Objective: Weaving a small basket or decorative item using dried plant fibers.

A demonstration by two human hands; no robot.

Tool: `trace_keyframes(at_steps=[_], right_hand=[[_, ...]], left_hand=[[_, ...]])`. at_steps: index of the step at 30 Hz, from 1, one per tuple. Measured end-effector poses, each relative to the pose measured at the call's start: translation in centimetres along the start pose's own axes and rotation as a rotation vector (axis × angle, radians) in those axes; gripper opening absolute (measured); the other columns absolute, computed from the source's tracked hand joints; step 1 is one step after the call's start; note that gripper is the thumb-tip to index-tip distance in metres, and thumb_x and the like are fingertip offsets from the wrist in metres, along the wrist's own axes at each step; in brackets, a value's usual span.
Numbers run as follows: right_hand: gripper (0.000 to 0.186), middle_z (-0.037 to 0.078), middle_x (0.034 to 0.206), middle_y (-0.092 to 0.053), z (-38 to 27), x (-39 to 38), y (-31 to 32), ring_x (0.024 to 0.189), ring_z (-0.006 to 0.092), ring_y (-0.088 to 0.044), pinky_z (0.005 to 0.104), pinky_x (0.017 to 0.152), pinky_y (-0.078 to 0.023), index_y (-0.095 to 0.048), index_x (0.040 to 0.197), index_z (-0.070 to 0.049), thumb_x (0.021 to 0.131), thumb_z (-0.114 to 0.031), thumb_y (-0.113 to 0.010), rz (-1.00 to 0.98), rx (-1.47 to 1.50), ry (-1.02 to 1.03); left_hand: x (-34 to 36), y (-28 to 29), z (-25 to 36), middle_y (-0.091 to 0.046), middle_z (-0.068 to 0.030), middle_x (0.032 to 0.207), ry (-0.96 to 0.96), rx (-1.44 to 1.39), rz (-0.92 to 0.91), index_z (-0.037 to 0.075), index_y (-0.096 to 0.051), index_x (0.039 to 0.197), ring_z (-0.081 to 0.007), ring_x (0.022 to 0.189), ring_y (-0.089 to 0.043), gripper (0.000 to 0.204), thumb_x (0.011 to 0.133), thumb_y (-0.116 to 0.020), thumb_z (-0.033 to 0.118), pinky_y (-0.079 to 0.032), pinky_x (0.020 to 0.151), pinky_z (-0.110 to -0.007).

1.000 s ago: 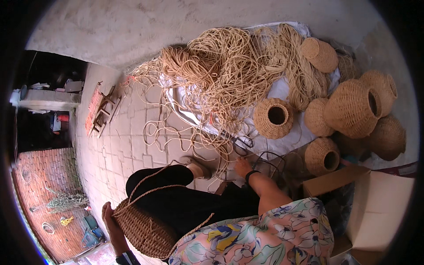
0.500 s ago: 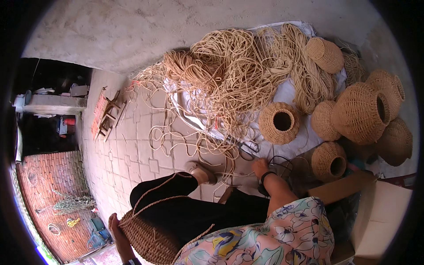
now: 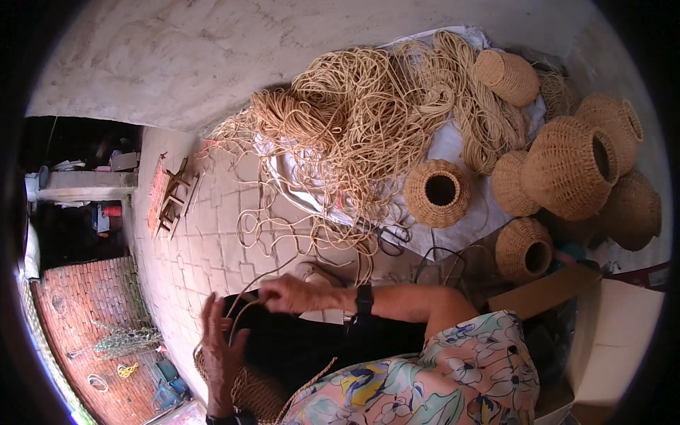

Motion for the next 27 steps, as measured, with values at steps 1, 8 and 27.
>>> trace_keyframes(at_steps=[1,8,27], right_hand=[[0.012,0.008,0.070,-0.061,-1.2,0.1,-0.3,0.063,0.0122,-0.059,0.0279,0.058,-0.047,-0.062,0.089,-0.004,0.083,-0.014,-0.065,0.002,-0.003,0.001],[0.037,0.021,0.085,-0.066,18.3,-4.6,6.3,0.076,0.0367,-0.066,0.0468,0.067,-0.051,-0.068,0.096,-0.002,0.085,-0.035,-0.055,0.081,-0.724,-0.417],[0.018,0.007,0.087,-0.064,31.4,-24.3,11.5,0.085,0.0270,-0.062,0.0468,0.066,-0.046,-0.071,0.077,-0.014,0.080,-0.022,-0.056,-0.134,-1.823,-0.227]], left_hand=[[0.2,-0.8,1.7,-0.056,-0.0166,0.122,-0.099,-0.061,0.046,0.002,-0.059,0.118,-0.0305,0.093,-0.064,0.045,0.074,-0.070,-0.001,-0.054,0.077,-0.037],[-1.7,2.9,-3.2,-0.064,-0.0124,0.086,0.013,0.077,0.326,0.000,-0.065,0.093,-0.0231,0.076,-0.064,0.009,0.086,-0.060,-0.001,-0.050,0.069,-0.034],[-31.7,4.0,-31.3,-0.055,-0.0124,0.092,0.606,-0.094,0.548,-0.001,-0.058,0.111,-0.0189,0.072,-0.055,0.025,0.093,-0.046,0.013,-0.048,0.062,-0.030]])
Point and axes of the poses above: each hand's wrist, its own x-axis towards the middle knuckle, its own y-axis out of the back of the hand, z = x × y, the point moved 4 cm from there along x, towards the middle knuckle
